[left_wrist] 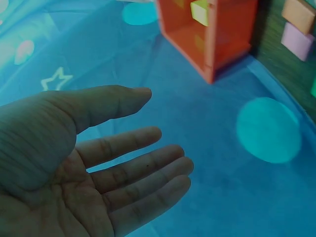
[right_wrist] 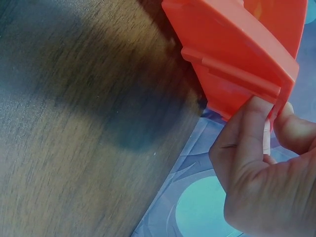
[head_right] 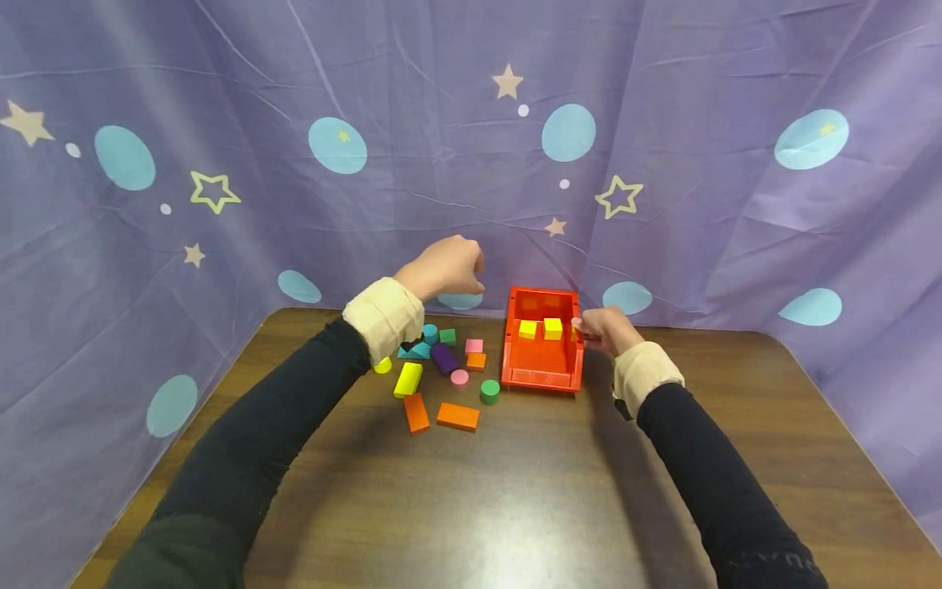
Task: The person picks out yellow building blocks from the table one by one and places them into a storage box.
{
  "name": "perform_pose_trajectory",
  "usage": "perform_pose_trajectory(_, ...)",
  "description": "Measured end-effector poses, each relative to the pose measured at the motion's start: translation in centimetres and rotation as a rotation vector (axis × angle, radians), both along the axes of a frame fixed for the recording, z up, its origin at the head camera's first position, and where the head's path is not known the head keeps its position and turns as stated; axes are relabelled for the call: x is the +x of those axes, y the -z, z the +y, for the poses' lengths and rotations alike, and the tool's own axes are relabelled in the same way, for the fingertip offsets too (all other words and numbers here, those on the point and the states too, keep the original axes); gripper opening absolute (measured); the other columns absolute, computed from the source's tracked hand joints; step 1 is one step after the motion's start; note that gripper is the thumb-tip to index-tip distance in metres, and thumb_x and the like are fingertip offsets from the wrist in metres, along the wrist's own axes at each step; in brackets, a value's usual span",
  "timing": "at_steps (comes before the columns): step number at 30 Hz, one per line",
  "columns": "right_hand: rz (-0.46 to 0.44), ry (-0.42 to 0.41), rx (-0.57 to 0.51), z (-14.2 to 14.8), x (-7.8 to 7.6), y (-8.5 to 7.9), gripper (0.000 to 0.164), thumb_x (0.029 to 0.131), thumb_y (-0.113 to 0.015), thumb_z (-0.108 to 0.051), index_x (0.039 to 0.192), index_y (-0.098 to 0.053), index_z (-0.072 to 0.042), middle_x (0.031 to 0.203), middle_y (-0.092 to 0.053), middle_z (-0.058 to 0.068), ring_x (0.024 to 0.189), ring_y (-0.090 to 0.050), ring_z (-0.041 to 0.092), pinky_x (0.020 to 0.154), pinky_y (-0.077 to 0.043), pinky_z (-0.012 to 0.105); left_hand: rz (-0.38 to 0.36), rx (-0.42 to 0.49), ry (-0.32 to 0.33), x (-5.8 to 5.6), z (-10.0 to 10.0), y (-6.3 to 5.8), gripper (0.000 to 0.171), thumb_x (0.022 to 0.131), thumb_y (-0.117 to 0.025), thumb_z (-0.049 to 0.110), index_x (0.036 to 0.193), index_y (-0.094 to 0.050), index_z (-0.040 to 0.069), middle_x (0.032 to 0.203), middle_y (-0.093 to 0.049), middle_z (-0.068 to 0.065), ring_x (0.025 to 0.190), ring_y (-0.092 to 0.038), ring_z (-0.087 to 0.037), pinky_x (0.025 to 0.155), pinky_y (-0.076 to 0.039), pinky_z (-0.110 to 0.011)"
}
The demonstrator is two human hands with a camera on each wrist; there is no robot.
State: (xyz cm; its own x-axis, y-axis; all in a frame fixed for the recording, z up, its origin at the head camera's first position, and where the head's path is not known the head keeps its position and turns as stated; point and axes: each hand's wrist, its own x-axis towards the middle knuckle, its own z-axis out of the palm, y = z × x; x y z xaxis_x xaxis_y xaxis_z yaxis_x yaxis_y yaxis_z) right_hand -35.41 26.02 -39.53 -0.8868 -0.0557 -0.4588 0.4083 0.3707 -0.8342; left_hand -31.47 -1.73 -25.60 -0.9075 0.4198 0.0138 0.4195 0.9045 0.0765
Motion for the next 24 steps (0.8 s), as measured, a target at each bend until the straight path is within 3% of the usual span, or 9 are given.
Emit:
perform_pose_trajectory(3,-0.005,-0.004,-0.018,-0.6,1.3,-1.4,0.033,0.104,-0.046,-0.002,0.072,-0.054,-0.004,0.075,-0.052,-0.001,0.066,-0.052,0.008,0.067,-0.051,0.021,-0.024,-0.004,-0.016,-0.2,-1.2,0.8,0.019,0.086,-0.07,0.012,0.081,-0.052,0.01,0.081,-0.051,-0.004,0.077,-0.048,-0.02,0.07,-0.047,-0.037)
perform_pose_trajectory(8,-0.01,0.005,-0.03,-1.0,2.1,-2.3,0.031,0.104,-0.046,-0.001,0.074,-0.055,-0.004,0.075,-0.052,-0.001,0.064,-0.052,0.007,0.066,-0.05,0.02,-0.052,-0.002,-0.037,-0.5,-3.1,1.9,0.027,0.086,-0.068,0.01,0.072,-0.044,0.012,0.072,-0.039,-0.002,0.07,-0.039,-0.019,0.064,-0.038,-0.034)
perform_pose_trajectory(21,0.005,-0.041,-0.011,-0.7,1.7,-1.9,0.034,0.104,-0.046,0.0,0.071,-0.047,-0.007,0.079,-0.048,0.0,0.07,-0.05,0.01,0.068,-0.049,0.021,-0.143,-0.03,-0.108,-1.6,-6.9,4.7,0.029,0.082,-0.075,0.009,0.067,-0.049,0.013,0.068,-0.044,0.0,0.067,-0.042,-0.018,0.061,-0.037,-0.033)
perform_pose_trajectory(24,0.015,-0.058,-0.074,0.3,0.2,-0.1,0.03,0.1,-0.056,-0.003,0.071,-0.051,-0.006,0.076,-0.05,0.002,0.071,-0.052,0.012,0.07,-0.05,0.022,-0.161,-0.038,-0.131,-1.9,-7.7,5.2,0.021,0.079,-0.073,0.006,0.07,-0.055,0.011,0.072,-0.051,-0.002,0.07,-0.046,-0.019,0.062,-0.04,-0.034)
